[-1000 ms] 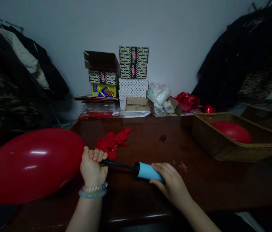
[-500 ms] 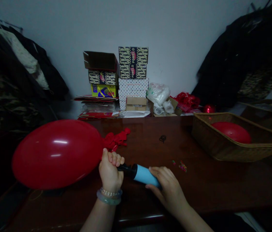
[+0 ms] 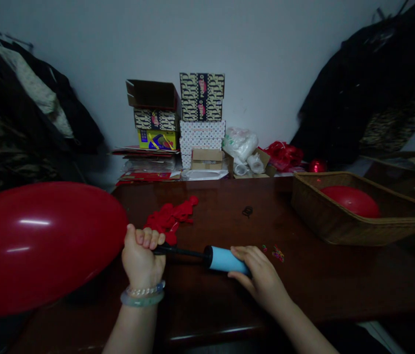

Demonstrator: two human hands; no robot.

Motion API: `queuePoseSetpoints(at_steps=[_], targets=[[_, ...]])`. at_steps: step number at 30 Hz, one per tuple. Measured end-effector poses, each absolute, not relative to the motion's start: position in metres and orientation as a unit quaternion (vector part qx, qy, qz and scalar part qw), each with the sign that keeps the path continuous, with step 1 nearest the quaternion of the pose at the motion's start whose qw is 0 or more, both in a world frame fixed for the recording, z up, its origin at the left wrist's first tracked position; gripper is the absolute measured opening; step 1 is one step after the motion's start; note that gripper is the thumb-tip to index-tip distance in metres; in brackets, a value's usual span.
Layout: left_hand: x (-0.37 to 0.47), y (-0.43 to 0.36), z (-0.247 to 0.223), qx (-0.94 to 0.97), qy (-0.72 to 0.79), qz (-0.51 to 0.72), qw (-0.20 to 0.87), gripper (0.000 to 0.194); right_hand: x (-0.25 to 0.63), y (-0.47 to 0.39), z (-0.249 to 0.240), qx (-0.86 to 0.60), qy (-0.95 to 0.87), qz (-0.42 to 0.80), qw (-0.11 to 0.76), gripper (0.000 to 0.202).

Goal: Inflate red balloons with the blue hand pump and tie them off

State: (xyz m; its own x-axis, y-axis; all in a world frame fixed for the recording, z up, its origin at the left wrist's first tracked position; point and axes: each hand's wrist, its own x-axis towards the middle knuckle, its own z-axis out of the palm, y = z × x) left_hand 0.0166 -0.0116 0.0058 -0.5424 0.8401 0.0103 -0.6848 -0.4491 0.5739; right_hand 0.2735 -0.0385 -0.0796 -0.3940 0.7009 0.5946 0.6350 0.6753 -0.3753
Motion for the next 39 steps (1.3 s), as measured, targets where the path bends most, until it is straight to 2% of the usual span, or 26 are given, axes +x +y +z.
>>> queuePoseSetpoints(at_steps=[6, 20, 28, 39], targets=[[0.012, -0.011, 0.002, 0.141, 0.272, 0.836, 0.456, 0.044, 0.267, -0.046, -0.083, -0.394, -0.832, 0.037, 0.388, 0.043], [0.064, -0.016, -0.018, 0.154, 0.276, 0.809, 0.495, 0.048, 0.254, -0.055, -0.088, -0.395, -0.813, -0.003, 0.428, 0.039], [0.051, -0.014, -0.009, 0.168, 0.266, 0.806, 0.501, 0.045, 0.249, -0.053, -0.083, -0.392, -0.814, 0.038, 0.426, 0.042], [0.015, -0.013, 0.003, 0.126, 0.256, 0.848, 0.445, 0.041, 0.280, -0.042, -0.086, -0.382, -0.819, 0.029, 0.428, 0.043]])
